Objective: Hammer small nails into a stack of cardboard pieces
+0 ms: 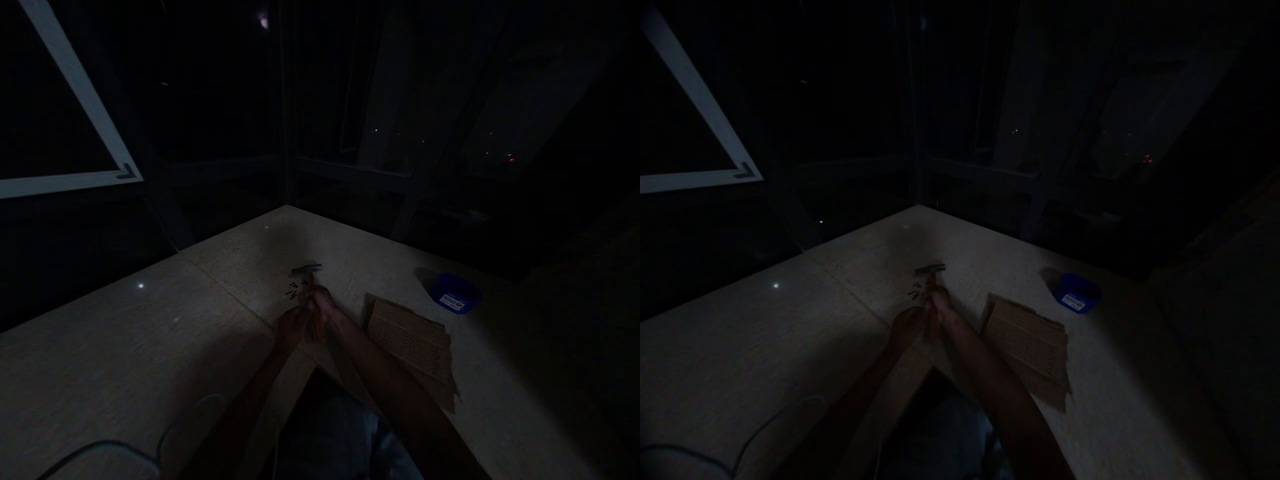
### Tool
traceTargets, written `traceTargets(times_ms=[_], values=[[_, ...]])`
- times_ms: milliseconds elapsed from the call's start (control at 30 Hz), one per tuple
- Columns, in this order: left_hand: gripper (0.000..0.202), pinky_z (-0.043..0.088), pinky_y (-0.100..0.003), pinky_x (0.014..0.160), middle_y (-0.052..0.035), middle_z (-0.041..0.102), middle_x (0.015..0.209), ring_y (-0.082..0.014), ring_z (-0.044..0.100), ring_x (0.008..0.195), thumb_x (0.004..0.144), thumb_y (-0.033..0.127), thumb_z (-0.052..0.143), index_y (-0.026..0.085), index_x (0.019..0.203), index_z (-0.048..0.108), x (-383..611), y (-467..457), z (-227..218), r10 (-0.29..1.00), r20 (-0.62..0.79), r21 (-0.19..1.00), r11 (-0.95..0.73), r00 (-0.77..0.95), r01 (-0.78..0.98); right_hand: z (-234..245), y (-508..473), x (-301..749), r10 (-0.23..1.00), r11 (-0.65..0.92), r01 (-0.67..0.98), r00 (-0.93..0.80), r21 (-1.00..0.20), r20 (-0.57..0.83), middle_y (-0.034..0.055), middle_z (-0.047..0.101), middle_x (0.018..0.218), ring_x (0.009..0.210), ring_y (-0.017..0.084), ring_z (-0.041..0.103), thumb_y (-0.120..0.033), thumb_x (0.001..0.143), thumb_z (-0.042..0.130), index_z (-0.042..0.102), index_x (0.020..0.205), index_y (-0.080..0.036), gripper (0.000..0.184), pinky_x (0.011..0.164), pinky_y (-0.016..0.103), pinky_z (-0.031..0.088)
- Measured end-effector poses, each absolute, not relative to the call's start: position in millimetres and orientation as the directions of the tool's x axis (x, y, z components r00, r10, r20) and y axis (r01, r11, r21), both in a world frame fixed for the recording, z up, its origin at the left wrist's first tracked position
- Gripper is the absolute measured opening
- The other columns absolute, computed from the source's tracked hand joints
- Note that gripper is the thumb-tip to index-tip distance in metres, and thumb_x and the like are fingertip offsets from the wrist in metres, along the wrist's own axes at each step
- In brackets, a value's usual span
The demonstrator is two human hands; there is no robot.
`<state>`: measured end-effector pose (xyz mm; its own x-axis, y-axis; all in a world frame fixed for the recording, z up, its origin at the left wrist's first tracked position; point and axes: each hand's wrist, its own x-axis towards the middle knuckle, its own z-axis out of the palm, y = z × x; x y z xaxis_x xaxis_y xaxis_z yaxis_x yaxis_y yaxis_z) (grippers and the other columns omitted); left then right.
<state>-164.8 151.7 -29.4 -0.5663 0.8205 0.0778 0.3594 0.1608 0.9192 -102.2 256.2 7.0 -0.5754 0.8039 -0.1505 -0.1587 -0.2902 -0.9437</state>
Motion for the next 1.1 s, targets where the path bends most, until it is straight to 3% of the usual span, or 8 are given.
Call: traceTargets(times_ms=[100, 167, 300, 433, 500, 667, 933, 1100], values=[[0.039, 0.05, -0.027, 0.061, -0.0068, 0.072, 0.076, -0.0178, 0.067, 0.068, 0.09, 0.041, 0.043, 0.016, 0.08, 0.07, -187.0, 149.1, -39.4, 0.755, 0.115, 0.91, 0.181, -0.646, 0.374, 14.8, 264.9, -77.1, 0.791, -0.314, -0.131, -0.584, -0.94, -0.183, -0.0089, 0.049, 0.057, 0.038, 0.005, 0.04, -0.04, 0.093, 0.064, 0.054, 0.077, -0.017, 0.03, 0.037, 0.018, 0.037], [0.03, 0.054, -0.032, 0.074, -0.0098, 0.074, 0.089, -0.0208, 0.068, 0.081, 0.087, 0.032, 0.046, 0.016, 0.088, 0.071, -202.9, 151.9, -44.3, 0.702, 0.187, 0.827, 0.265, -0.687, 0.496, 23.0, 266.5, -51.7, 0.805, -0.291, -0.153, -0.573, -0.944, -0.156, -0.012, 0.044, 0.05, 0.033, 0.005, 0.032, -0.048, 0.083, 0.07, 0.047, 0.074, -0.021, 0.037, 0.031, 0.018, 0.031], [0.03, 0.049, -0.043, 0.096, -0.0178, 0.07, 0.108, -0.0292, 0.064, 0.103, 0.08, 0.023, 0.055, 0.012, 0.103, 0.071, -220.5, 163.6, -51.3, 0.681, 0.251, 0.691, 0.372, -0.688, 0.62, 35.7, 256.5, 8.3, 0.818, -0.248, -0.144, -0.56, -0.958, -0.128, -0.0133, 0.045, 0.046, 0.028, 0.005, 0.029, -0.059, 0.067, 0.077, 0.046, 0.077, -0.023, 0.049, 0.026, 0.018, 0.028], [0.04, 0.05, -0.041, 0.093, -0.0175, 0.068, 0.112, -0.0306, 0.063, 0.106, 0.088, 0.036, 0.054, 0.015, 0.117, 0.07, -222.4, 178.2, -54.2, 0.742, 0.291, 0.437, 0.459, -0.604, 0.774, 33.3, 233.8, 71.7, 0.825, -0.237, 0.006, -0.528, -0.972, -0.204, -0.0133, 0.043, 0.046, 0.026, 0.004, 0.029, -0.061, 0.067, 0.078, 0.049, 0.079, -0.022, 0.05, 0.024, 0.016, 0.024], [0.04, 0.05, -0.038, 0.089, -0.0157, 0.068, 0.11, -0.0285, 0.063, 0.102, 0.092, 0.038, 0.049, 0.018, 0.119, 0.072, -223.9, 184.9, -53.9, 0.779, 0.275, 0.372, 0.454, -0.563, 0.81, 26.8, 219.7, 103.9, 0.846, -0.197, 0.079, -0.489, -0.977, -0.21, -0.013, 0.042, 0.045, 0.026, 0.004, 0.03, -0.065, 0.069, 0.074, 0.05, 0.078, -0.021, 0.052, 0.024, 0.016, 0.025], [0.038, 0.05, -0.032, 0.088, -0.0106, 0.071, 0.107, -0.0234, 0.063, 0.099, 0.094, 0.032, 0.043, 0.022, 0.113, 0.074, -233.5, 191.9, -55.7, 0.833, 0.276, 0.306, 0.398, -0.48, 0.865, 7.6, 183.5, 180.9, 0.91, -0.211, 0.128, -0.337, -0.969, -0.242, -0.0123, 0.042, 0.037, 0.024, 0.006, 0.032, -0.075, 0.071, 0.067, 0.05, 0.078, -0.021, 0.056, 0.025, 0.016, 0.023], [0.044, 0.053, -0.044, 0.082, -0.0173, 0.07, 0.104, -0.032, 0.065, 0.091, 0.092, 0.034, 0.035, 0.014, 0.097, 0.074, -244.8, 192.6, -57.9, 0.882, 0.245, 0.248, 0.345, -0.403, 0.905, -5.8, 162.7, 259.5, 0.956, -0.246, 0.017, -0.163, -0.969, -0.245, -0.0124, 0.04, 0.035, 0.023, 0.006, 0.029, -0.071, 0.073, 0.07, 0.047, 0.076, -0.023, 0.053, 0.025, 0.016, 0.022], [0.048, 0.053, -0.045, 0.079, -0.0207, 0.067, 0.11, -0.0339, 0.064, 0.095, 0.093, 0.037, 0.029, 0.013, 0.096, 0.07, -240.5, 190.3, -56.5, 0.841, 0.258, 0.279, 0.406, -0.475, 0.87, -14.5, 170.2, 280.4, 0.95, -0.287, -0.08, -0.15, -0.955, -0.273, -0.0128, 0.04, 0.036, 0.023, 0.005, 0.028, -0.068, 0.072, 0.073, 0.046, 0.074, -0.023, 0.052, 0.025, 0.016, 0.023]])
